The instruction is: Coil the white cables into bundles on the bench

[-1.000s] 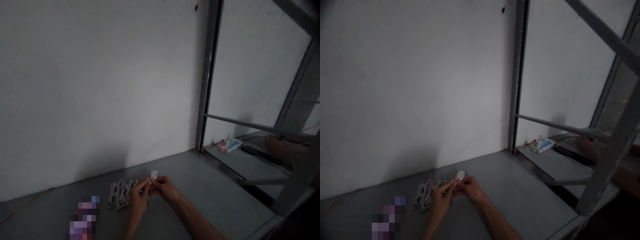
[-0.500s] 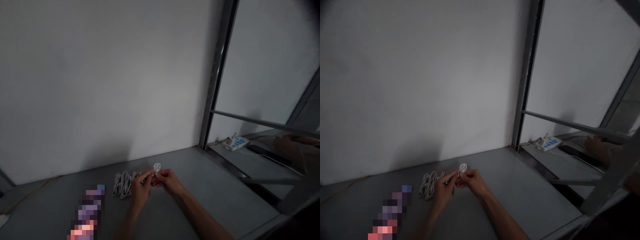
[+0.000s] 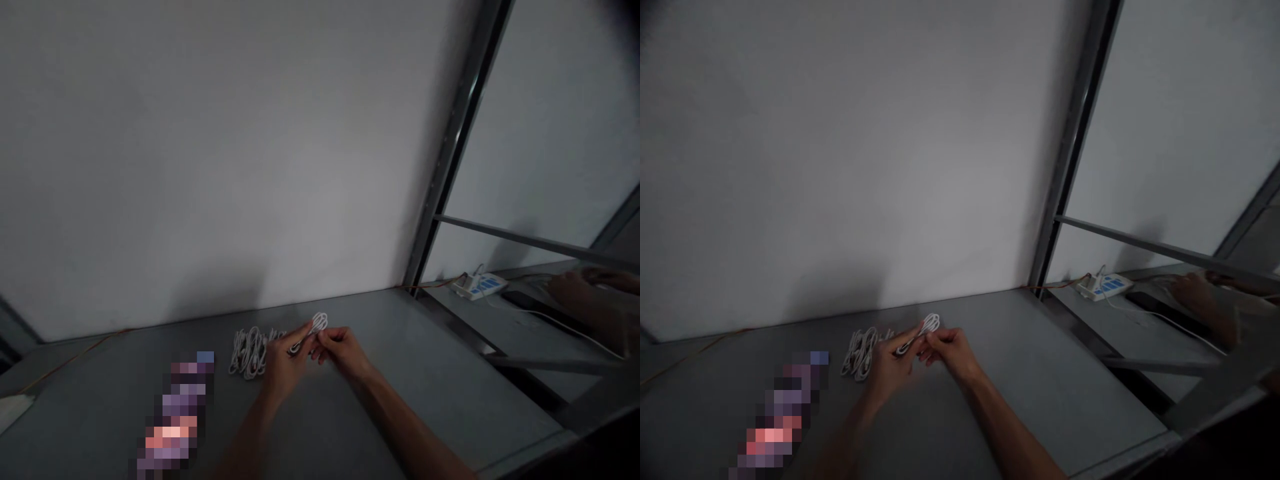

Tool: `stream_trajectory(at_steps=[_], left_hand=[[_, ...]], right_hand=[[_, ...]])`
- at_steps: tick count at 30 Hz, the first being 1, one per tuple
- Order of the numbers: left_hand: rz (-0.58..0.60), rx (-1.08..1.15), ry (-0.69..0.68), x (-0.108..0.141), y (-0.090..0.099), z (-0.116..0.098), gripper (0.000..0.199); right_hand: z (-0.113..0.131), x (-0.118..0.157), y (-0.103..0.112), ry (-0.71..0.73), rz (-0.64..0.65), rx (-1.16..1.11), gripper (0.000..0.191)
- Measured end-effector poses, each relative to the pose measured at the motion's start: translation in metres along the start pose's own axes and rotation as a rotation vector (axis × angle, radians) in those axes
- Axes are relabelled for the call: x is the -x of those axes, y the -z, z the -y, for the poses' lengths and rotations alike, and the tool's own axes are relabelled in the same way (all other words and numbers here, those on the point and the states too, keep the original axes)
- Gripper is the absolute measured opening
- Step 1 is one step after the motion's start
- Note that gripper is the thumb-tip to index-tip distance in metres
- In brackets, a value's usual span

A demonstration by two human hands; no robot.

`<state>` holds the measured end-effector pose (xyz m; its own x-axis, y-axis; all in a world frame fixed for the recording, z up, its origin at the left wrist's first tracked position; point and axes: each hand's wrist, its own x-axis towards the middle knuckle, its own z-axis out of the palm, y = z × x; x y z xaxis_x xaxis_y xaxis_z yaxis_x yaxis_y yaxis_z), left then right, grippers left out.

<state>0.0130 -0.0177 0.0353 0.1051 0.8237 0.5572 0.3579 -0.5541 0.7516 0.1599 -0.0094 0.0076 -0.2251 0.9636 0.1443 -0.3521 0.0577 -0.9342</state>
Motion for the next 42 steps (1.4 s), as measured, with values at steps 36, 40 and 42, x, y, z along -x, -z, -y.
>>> stream_trajectory(at_steps=[36, 40, 42], left_hand=[[0.000, 0.006, 0.304, 0.001, -0.002, 0.005, 0.035], [0.025, 0.210, 0.417, -0.002, -0.001, 0.009, 0.042], [0.037, 0.279, 0.457, -0.004, -0.001, 0.010, 0.046]], right_hand=[[0.003, 0.001, -0.003, 0.092, -0.079, 0.123, 0.042], [-0.003, 0.000, -0.006, 0.104, -0.120, 0.221, 0.041], [-0.005, 0.000, -0.009, 0.124, -0.133, 0.286, 0.039]])
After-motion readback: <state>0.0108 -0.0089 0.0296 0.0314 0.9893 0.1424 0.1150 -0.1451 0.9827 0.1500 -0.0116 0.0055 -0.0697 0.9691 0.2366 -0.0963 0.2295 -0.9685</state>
